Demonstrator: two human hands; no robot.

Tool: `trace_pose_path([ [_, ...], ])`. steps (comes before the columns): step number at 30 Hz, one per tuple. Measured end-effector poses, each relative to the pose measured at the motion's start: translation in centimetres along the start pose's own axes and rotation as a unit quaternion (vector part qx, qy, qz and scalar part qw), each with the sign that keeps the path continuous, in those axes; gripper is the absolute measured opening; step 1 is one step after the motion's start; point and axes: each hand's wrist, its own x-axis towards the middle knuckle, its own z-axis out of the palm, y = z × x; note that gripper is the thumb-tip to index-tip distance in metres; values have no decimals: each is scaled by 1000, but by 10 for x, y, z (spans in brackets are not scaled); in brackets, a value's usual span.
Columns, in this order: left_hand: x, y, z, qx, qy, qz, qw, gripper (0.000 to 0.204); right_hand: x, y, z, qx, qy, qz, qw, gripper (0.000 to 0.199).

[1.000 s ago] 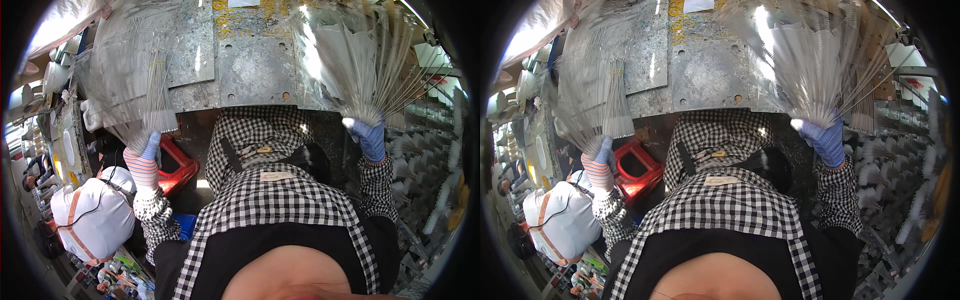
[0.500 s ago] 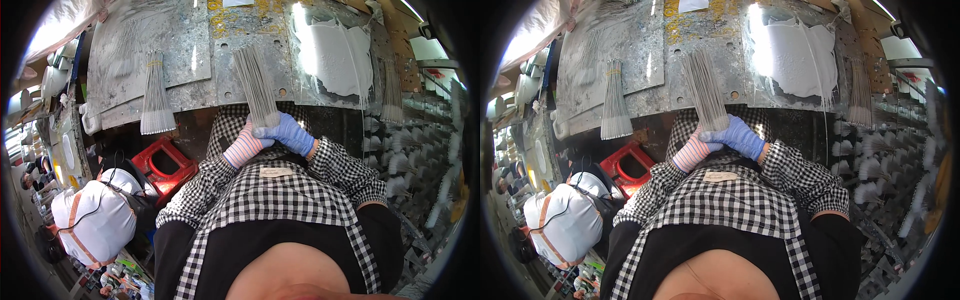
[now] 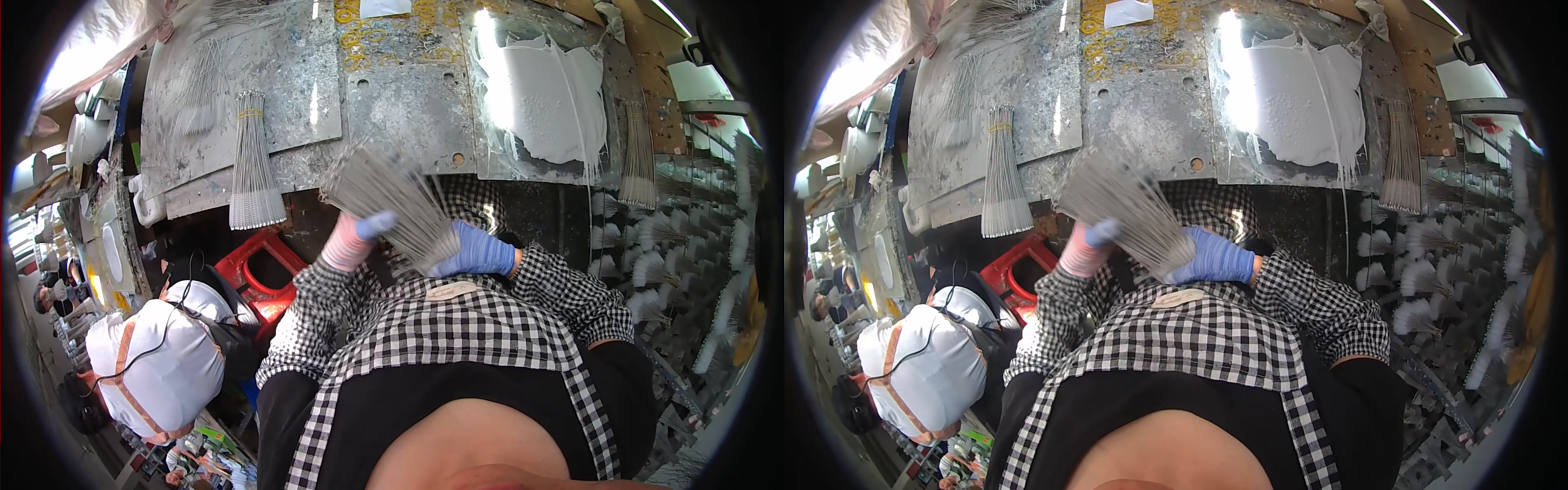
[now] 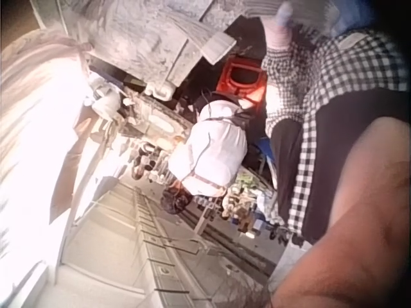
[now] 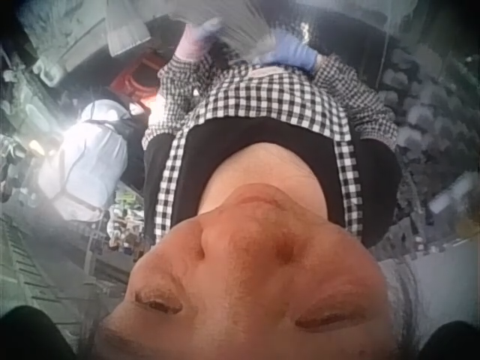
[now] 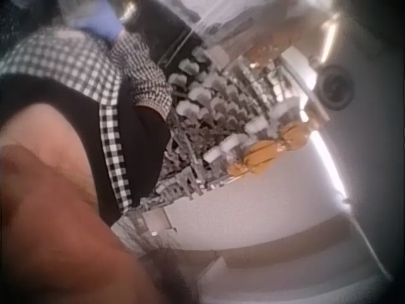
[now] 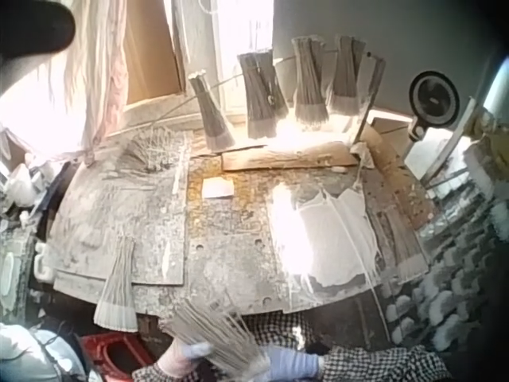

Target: Gathering and dipping clusters of white and gray bristles into a white adhesive to manufacture industrial brushes.

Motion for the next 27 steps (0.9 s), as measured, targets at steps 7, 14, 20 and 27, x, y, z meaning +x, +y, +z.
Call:
trace_pose_path([
  [7, 24, 92, 71, 27, -220, 146, 964, 86, 9, -63, -16, -136, -81, -54, 986, 62],
  [14, 67, 125, 101, 347, -65, 505, 787, 62, 24, -118, -88, -536, 310, -342, 707, 88],
  [20, 117, 107, 69, 341, 56, 382, 857, 45, 19, -223, -112, -607, 320, -277, 672, 57],
  [27, 121, 92, 67, 336, 50, 297, 892, 38, 58, -355, -37, -511, 182, -603, 585, 56],
])
